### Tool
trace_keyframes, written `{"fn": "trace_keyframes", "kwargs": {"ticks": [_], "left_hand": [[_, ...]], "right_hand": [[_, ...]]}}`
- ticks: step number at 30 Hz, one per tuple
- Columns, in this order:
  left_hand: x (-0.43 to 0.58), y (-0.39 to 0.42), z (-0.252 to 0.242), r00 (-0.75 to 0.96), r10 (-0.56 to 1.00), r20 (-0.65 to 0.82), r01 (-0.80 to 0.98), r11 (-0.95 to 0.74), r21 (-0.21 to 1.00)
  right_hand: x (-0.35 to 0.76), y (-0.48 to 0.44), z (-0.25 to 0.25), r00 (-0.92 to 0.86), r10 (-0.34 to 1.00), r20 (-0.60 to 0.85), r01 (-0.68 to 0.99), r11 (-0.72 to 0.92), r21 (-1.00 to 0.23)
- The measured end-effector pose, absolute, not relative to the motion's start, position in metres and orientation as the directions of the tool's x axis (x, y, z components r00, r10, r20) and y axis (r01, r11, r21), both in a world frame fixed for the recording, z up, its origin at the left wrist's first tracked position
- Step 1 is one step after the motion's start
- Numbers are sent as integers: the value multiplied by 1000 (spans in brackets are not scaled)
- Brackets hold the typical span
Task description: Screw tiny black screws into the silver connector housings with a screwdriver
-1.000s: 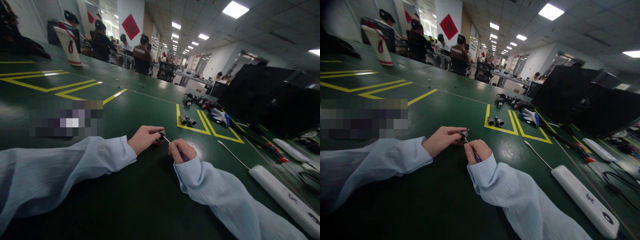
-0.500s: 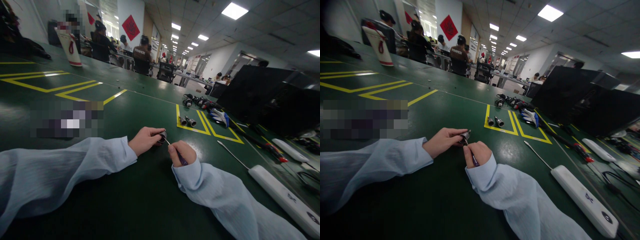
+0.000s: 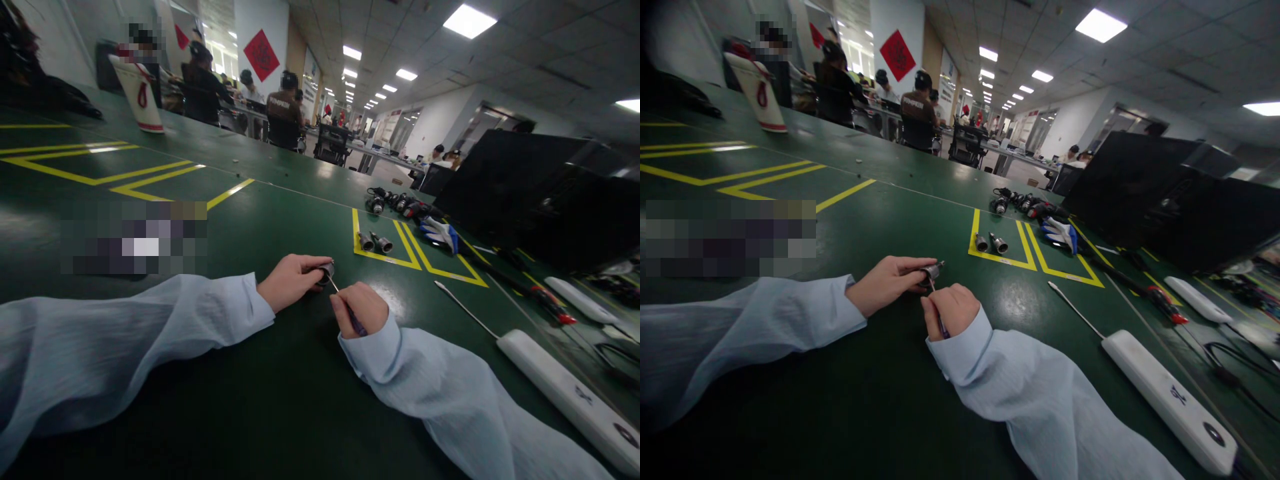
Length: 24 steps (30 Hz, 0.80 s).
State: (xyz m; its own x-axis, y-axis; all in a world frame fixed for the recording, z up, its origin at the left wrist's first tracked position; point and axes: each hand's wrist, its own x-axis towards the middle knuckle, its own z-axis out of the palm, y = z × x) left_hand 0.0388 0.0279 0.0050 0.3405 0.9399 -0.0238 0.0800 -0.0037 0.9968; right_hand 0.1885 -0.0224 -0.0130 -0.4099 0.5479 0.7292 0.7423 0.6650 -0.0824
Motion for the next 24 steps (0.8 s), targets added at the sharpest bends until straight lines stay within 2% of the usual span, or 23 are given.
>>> {"fn": "trace_keyframes", "kwargs": {"ticks": [13,16,20,24], "left_hand": [[38,30,2,369,929,14,114,-60,992],[38,29,4,359,933,7,116,-52,992],[39,38,2,269,962,-37,62,20,998],[36,70,-4,124,992,28,52,-34,998]], "right_hand": [[188,-23,-12,-415,529,740,736,673,-69],[189,-23,-11,-392,539,746,726,679,-109],[189,-27,-7,-360,533,766,663,723,-192],[186,-25,-9,-340,602,723,704,672,-229]]}}
